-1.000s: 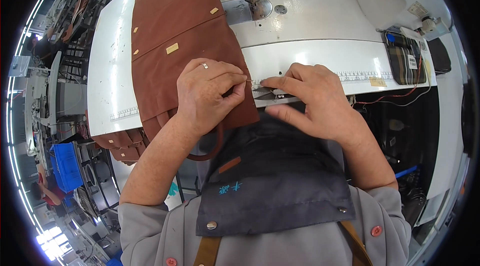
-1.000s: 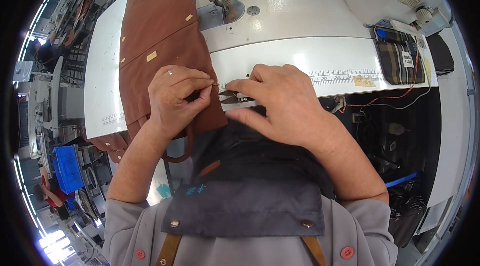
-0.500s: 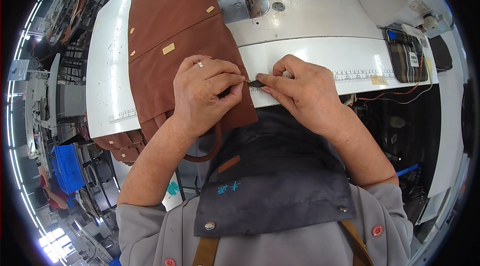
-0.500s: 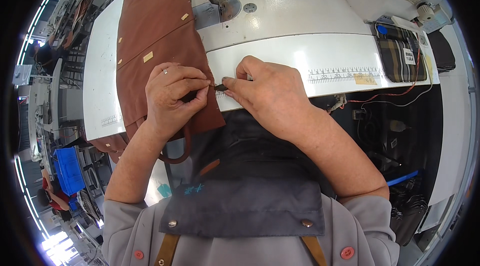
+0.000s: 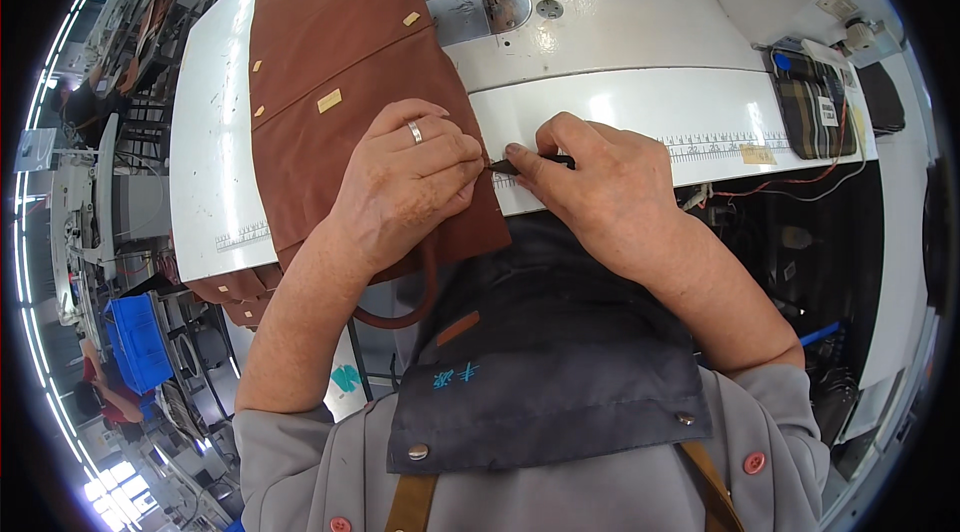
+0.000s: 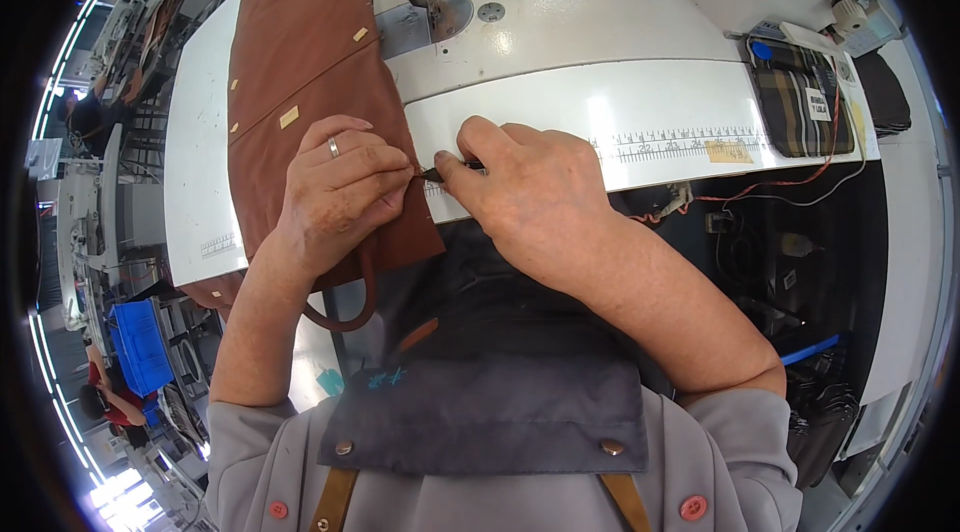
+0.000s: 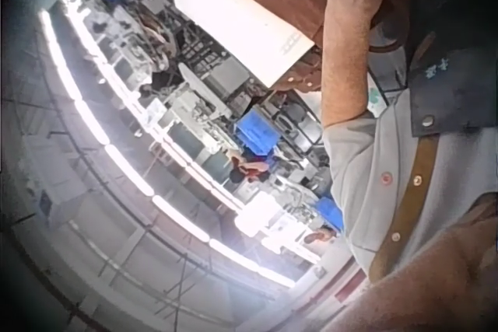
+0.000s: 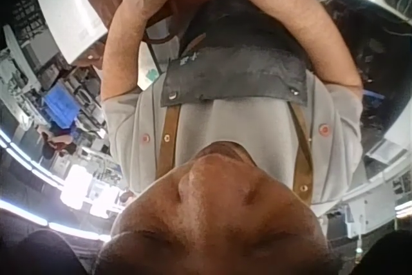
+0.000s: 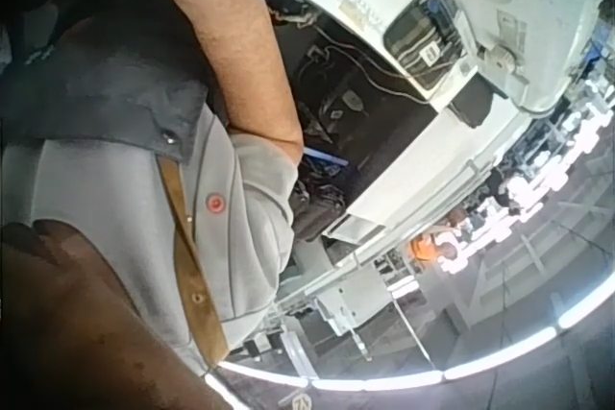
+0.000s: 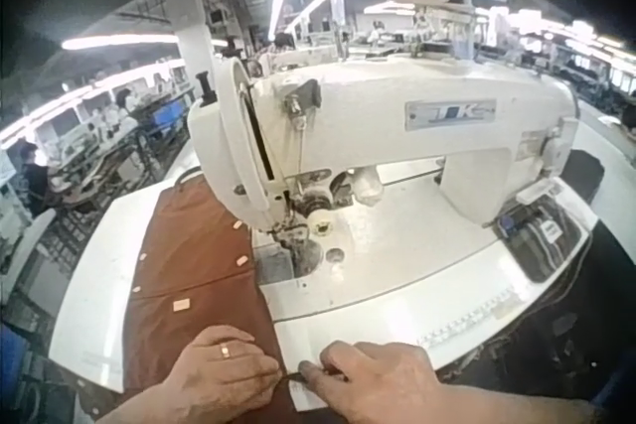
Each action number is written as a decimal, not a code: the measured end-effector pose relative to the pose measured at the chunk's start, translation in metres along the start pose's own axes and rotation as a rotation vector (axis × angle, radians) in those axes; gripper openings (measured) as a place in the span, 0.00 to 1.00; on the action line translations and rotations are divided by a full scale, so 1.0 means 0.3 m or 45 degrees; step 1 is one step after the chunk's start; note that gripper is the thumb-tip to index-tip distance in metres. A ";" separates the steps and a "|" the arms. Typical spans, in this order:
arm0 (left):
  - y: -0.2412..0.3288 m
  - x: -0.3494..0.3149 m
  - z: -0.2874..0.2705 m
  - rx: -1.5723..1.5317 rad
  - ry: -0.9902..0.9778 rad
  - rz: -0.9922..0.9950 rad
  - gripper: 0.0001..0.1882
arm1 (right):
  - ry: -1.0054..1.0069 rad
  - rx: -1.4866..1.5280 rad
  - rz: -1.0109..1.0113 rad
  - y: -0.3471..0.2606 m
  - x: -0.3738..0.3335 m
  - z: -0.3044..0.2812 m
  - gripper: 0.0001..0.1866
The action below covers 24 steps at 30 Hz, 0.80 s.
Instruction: Assembling and trimming a leather bag at a sewing station.
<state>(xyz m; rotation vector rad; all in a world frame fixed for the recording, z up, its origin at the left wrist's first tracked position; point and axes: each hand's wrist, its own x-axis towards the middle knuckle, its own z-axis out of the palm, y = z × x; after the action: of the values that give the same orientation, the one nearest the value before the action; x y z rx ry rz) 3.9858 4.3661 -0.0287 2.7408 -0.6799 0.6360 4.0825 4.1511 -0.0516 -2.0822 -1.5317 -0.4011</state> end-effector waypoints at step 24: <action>0.057 -0.017 0.003 0.000 0.082 -0.269 0.09 | -0.011 0.027 -0.008 -0.001 0.002 -0.002 0.12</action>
<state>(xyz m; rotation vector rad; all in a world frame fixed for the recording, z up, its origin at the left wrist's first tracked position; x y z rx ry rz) 3.9737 4.3530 -0.0296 2.7290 -0.3686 0.6711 4.0824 4.1512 -0.0507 -2.0659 -1.5418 -0.3767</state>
